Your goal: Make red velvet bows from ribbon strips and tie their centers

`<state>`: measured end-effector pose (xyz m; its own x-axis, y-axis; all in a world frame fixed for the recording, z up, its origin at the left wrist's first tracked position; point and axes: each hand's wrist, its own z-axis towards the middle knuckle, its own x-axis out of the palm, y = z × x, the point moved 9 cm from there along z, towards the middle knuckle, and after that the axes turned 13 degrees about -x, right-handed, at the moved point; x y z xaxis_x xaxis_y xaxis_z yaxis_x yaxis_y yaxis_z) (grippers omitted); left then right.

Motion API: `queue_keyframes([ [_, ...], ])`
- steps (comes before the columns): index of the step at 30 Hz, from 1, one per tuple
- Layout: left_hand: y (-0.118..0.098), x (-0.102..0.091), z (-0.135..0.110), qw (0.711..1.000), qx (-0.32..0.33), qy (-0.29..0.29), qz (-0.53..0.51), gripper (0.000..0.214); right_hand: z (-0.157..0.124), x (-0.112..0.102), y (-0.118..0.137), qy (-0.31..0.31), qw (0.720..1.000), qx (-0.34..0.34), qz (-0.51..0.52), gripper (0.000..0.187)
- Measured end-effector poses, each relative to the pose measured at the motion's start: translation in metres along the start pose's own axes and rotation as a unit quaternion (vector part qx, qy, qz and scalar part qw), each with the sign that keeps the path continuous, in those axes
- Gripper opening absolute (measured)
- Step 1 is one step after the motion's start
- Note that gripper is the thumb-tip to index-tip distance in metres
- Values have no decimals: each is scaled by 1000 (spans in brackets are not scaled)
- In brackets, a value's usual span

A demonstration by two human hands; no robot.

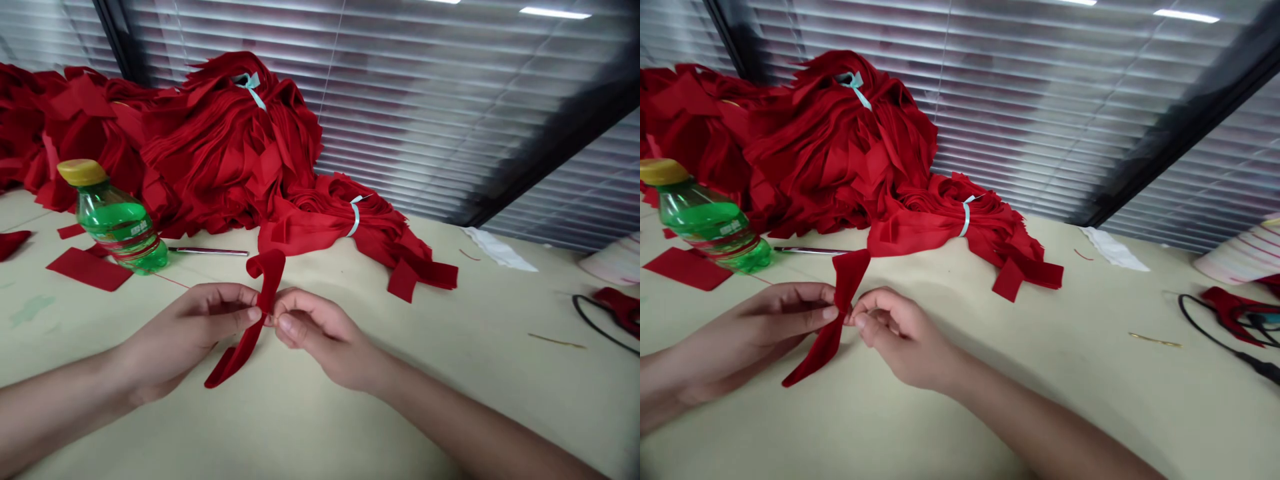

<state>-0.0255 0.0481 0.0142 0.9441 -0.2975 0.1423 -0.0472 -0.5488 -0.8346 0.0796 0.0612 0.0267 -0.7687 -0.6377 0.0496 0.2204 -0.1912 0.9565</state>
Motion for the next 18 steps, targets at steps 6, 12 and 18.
queue_keyframes([
  [6, -4, 0, 1, 1000, 18, 0, 9, 14, 0, 8, -2, 6, 981, 15, 196, 12],
  [12, -3, 4, 0, 997, 9, 38, -59, 14, 1, -12, -10, -59, 994, 29, 89, 22],
  [18, 0, 25, -8, 992, -7, 116, -51, 21, 1, -12, -14, -75, 996, 29, 44, 24],
])
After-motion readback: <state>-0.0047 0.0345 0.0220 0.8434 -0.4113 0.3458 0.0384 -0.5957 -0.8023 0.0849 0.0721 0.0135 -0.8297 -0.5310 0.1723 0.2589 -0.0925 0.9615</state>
